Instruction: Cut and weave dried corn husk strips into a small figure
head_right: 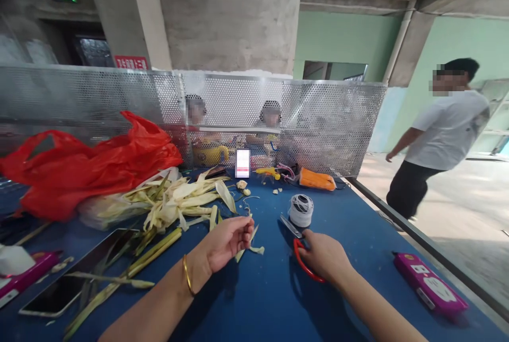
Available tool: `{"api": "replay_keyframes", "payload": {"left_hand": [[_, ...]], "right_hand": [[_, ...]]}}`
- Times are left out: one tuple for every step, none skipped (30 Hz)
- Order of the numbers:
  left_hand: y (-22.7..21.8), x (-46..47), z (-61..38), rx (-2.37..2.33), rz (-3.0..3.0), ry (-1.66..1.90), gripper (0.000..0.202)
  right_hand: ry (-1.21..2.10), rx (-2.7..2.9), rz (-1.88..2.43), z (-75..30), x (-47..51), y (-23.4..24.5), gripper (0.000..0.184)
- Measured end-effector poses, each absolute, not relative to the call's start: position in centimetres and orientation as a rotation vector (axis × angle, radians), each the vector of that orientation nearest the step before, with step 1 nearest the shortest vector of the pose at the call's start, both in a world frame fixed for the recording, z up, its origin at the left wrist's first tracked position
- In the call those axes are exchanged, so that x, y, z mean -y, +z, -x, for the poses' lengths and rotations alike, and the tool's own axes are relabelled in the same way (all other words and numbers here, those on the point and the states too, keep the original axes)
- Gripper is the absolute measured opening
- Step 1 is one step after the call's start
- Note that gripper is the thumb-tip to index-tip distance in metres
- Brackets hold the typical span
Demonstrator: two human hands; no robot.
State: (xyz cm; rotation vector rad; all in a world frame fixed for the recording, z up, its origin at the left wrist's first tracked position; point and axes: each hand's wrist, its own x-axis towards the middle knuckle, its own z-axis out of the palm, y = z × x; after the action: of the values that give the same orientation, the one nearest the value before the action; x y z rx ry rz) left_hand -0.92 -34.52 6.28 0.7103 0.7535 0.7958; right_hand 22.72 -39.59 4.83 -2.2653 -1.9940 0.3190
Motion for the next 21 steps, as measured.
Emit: {"api": "replay_keyframes", "payload": {"left_hand": [[6.6, 34.7, 1.5, -0.727, -0.724, 0.79, 0.015], [6.8, 34.9, 2.1, -0.697, -0.746, 0.779, 0.014], [7.0, 35.0, 2.8, -0.671, -0.774, 0.763, 0.013], [7.2, 35.2, 3.4, -0.651, -0.808, 0.744, 0.014], [7.3, 35.4, 3.9, -0.632, -0.847, 0.723, 0.015], [7.4, 35.5, 4.4, -0.622, -0.884, 0.7, 0.017], [7.4, 35.6, 4.7, -0.615, -0.917, 0.677, 0.018], [7.4, 35.7, 4.9, -0.611, -0.943, 0.652, 0.019], [7.3, 35.7, 5.0, -0.606, -0.963, 0.627, 0.019], [7.1, 35.7, 5.0, -0.597, -0.977, 0.606, 0.019], [6.9, 35.7, 5.0, -0.584, -0.988, 0.591, 0.019], [6.7, 35.6, 4.9, -0.57, -0.997, 0.581, 0.019], [6.4, 35.5, 4.9, -0.562, -1.005, 0.574, 0.019], [6.2, 35.4, 4.8, -0.561, -1.012, 0.569, 0.019], [5.9, 35.3, 4.7, -0.57, -1.021, 0.567, 0.019], [5.7, 35.2, 4.7, -0.588, -1.031, 0.566, 0.02], [5.5, 35.1, 4.7, -0.614, -1.046, 0.566, 0.02], [5.4, 35.0, 4.6, -0.646, -1.062, 0.57, 0.021], [5.3, 34.9, 4.6, -0.686, -1.081, 0.579, 0.022], [5.3, 34.9, 4.5, -0.735, -1.102, 0.597, 0.023], [5.4, 34.8, 4.4, -0.789, -1.121, 0.621, 0.025]], "right_hand": [[0.198, 2.072, 2.302, -22.9, 39.9, 4.6, 0.03], [0.119, 2.146, 2.317, -23.0, 40.1, 4.5, 0.031], [0.084, 2.198, 2.323, -23.0, 40.2, 4.5, 0.031], [0.057, 2.238, 2.331, -22.9, 40.3, 4.5, 0.03], [0.023, 2.259, 2.343, -22.7, 40.4, 4.8, 0.027], [-0.005, 2.257, 2.346, -22.2, 40.3, 5.2, 0.023], [-0.01, 2.241, 2.311, -21.5, 40.3, 5.7, 0.02], [0.028, 2.204, 2.215, -20.6, 40.2, 6.2, 0.02], [0.148, 2.147, 2.058, -19.5, 40.1, 6.7, 0.023], [0.351, 2.083, 1.859, -18.3, 39.9, 7.1, 0.029], [0.619, 2.01, 1.659, -17.1, 39.7, 7.3, 0.033], [0.897, 1.948, 1.468, -15.9, 39.5, 7.3, 0.033], [1.112, 1.881, 1.313, -14.9, 39.3, 7.2, 0.031], [1.247, 1.808, 1.219, -14.1, 39.1, 6.8, 0.028], [1.301, 1.738, 1.18, -13.6, 38.9, 6.4, 0.027], [1.301, 1.682, 1.185, -13.4, 38.7, 5.9, 0.027], [1.27, 1.639, 1.221, -13.5, 38.5, 5.4, 0.029], [1.226, 1.623, 1.268, -13.8, 38.5, 4.9, 0.029], [1.179, 1.643, 1.322, -14.3, 38.5, 4.6, 0.028], [1.123, 1.704, 1.39, -14.9, 38.6, 4.3, 0.024], [1.036, 1.803, 1.478, -15.6, 38.8, 4.2, 0.02]]}}
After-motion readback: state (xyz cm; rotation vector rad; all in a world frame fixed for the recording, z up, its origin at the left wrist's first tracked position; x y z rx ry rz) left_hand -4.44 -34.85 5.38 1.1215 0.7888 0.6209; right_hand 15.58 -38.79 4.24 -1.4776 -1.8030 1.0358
